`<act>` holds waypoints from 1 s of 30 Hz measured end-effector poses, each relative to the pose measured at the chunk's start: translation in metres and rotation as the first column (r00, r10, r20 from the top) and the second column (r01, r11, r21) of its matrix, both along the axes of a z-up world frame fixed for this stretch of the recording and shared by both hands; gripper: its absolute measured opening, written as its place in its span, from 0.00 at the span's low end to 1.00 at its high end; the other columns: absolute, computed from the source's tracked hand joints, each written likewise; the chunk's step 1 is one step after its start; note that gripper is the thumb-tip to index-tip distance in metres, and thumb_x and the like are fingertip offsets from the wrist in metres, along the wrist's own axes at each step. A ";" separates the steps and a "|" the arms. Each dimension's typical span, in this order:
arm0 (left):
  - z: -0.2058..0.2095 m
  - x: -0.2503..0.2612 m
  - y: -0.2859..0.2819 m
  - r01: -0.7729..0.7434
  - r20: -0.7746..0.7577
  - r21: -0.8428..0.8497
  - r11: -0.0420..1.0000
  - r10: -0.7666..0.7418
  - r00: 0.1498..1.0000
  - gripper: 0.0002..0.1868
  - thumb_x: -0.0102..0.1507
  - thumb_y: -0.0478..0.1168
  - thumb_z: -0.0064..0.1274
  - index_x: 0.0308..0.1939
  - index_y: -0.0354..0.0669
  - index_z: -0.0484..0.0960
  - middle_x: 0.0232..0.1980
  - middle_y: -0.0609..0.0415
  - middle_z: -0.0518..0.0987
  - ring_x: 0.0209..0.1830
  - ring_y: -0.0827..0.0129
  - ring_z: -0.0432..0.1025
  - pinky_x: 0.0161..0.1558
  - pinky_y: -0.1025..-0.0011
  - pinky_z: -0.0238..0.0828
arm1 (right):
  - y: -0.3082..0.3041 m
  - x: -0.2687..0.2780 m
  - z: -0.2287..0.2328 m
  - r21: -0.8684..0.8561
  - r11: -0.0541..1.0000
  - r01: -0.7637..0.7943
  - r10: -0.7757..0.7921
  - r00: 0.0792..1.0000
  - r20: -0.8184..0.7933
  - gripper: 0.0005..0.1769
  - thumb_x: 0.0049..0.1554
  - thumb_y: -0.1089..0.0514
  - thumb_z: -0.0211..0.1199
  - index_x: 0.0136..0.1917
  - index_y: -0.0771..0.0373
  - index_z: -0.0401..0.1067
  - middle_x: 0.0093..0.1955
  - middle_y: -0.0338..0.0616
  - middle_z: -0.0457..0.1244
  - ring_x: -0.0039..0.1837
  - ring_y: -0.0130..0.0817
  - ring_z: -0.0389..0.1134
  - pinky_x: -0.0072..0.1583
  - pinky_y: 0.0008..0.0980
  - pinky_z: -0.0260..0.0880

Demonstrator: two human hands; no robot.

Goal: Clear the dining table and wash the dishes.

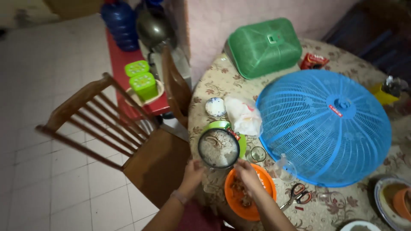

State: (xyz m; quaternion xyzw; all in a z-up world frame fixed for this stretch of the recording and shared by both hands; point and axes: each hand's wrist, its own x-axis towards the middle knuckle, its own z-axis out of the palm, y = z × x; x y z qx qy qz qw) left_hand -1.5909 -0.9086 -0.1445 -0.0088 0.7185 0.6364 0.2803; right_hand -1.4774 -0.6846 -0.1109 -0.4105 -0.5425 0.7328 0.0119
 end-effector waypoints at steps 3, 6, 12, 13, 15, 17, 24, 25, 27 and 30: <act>-0.017 -0.040 0.013 0.006 -0.036 -0.165 0.986 -0.012 0.999 0.28 0.58 0.38 0.60 0.62 0.40 0.70 0.57 0.48 0.75 0.56 0.61 0.73 0.52 0.63 0.75 | 0.009 -0.028 -0.053 0.244 0.970 -0.020 -0.004 0.995 0.101 0.29 0.58 0.58 0.63 0.71 0.65 0.64 0.59 0.44 0.68 0.60 0.34 0.67 0.63 0.34 0.65; -0.069 -0.078 0.031 -0.012 -0.225 -0.214 0.977 -0.037 0.974 0.33 0.55 0.41 0.64 0.61 0.35 0.70 0.55 0.41 0.80 0.54 0.55 0.76 0.54 0.64 0.73 | 0.016 -0.037 -0.106 0.319 0.948 -0.002 0.019 0.999 -0.050 0.31 0.55 0.59 0.62 0.70 0.70 0.65 0.64 0.47 0.68 0.64 0.37 0.69 0.66 0.34 0.65; -0.079 -0.103 0.030 0.181 -0.102 -0.390 0.903 -0.238 0.966 0.29 0.58 0.42 0.61 0.60 0.36 0.71 0.54 0.39 0.82 0.55 0.49 0.78 0.56 0.60 0.73 | -0.008 -0.043 -0.087 0.556 0.828 -0.078 -0.088 0.960 0.265 0.33 0.51 0.57 0.63 0.69 0.67 0.64 0.57 0.58 0.69 0.59 0.48 0.72 0.62 0.41 0.71; -0.066 -0.103 0.026 0.193 -0.088 -0.394 0.898 -0.246 0.965 0.29 0.58 0.42 0.61 0.60 0.36 0.71 0.54 0.39 0.82 0.55 0.49 0.78 0.56 0.60 0.73 | -0.009 -0.041 -0.096 0.549 0.832 -0.078 -0.093 0.956 0.277 0.33 0.51 0.57 0.63 0.69 0.67 0.64 0.57 0.58 0.69 0.59 0.48 0.72 0.62 0.41 0.71; -0.037 -0.106 0.021 0.271 -0.067 -0.387 0.881 -0.320 0.945 0.26 0.57 0.39 0.58 0.59 0.37 0.74 0.51 0.39 0.84 0.52 0.48 0.79 0.54 0.59 0.75 | -0.009 -0.039 -0.112 0.820 0.568 -0.069 -0.152 0.971 0.187 0.32 0.49 0.61 0.61 0.67 0.69 0.66 0.59 0.64 0.66 0.62 0.59 0.66 0.65 0.48 0.67; -0.026 -0.108 0.013 0.297 -0.081 -0.395 0.869 -0.355 0.931 0.27 0.56 0.39 0.58 0.60 0.39 0.74 0.51 0.38 0.83 0.52 0.48 0.79 0.54 0.59 0.75 | -0.015 -0.043 -0.106 0.817 0.571 -0.075 -0.202 0.953 0.228 0.32 0.49 0.60 0.63 0.67 0.68 0.66 0.60 0.68 0.63 0.62 0.63 0.64 0.64 0.50 0.66; -0.027 -0.118 -0.028 0.344 -0.066 0.100 0.934 -0.339 0.939 0.23 0.61 0.31 0.54 0.61 0.32 0.78 0.54 0.45 0.85 0.54 0.61 0.78 0.56 0.67 0.74 | -0.031 -0.037 -0.096 0.692 0.722 -0.023 -0.246 0.926 0.286 0.22 0.66 0.53 0.57 0.69 0.65 0.69 0.60 0.64 0.67 0.63 0.55 0.69 0.65 0.45 0.69; -0.017 -0.122 -0.028 0.357 -0.065 0.100 0.929 -0.352 0.934 0.23 0.61 0.31 0.54 0.61 0.32 0.78 0.54 0.45 0.85 0.54 0.61 0.78 0.56 0.67 0.74 | -0.038 -0.035 -0.077 0.691 0.723 -0.013 -0.258 0.922 0.288 0.22 0.66 0.53 0.57 0.69 0.65 0.69 0.60 0.64 0.67 0.63 0.55 0.69 0.65 0.45 0.69; 0.005 -0.129 -0.022 0.430 -0.176 0.256 0.866 -0.396 0.901 0.23 0.63 0.28 0.51 0.64 0.31 0.75 0.58 0.49 0.81 0.57 0.67 0.74 0.58 0.70 0.71 | -0.046 -0.030 -0.038 0.464 0.833 0.302 -0.362 0.931 0.043 0.20 0.65 0.56 0.55 0.66 0.67 0.72 0.54 0.55 0.72 0.56 0.47 0.70 0.59 0.42 0.69; 0.042 -0.130 0.000 0.465 -0.120 0.228 0.855 -0.450 0.885 0.27 0.62 0.28 0.53 0.67 0.34 0.73 0.54 0.48 0.80 0.49 0.69 0.74 0.51 0.70 0.74 | -0.041 0.008 -0.020 0.048 0.763 0.645 -0.643 0.764 -0.047 0.21 0.63 0.58 0.60 0.68 0.66 0.67 0.58 0.40 0.70 0.60 0.31 0.69 0.62 0.31 0.66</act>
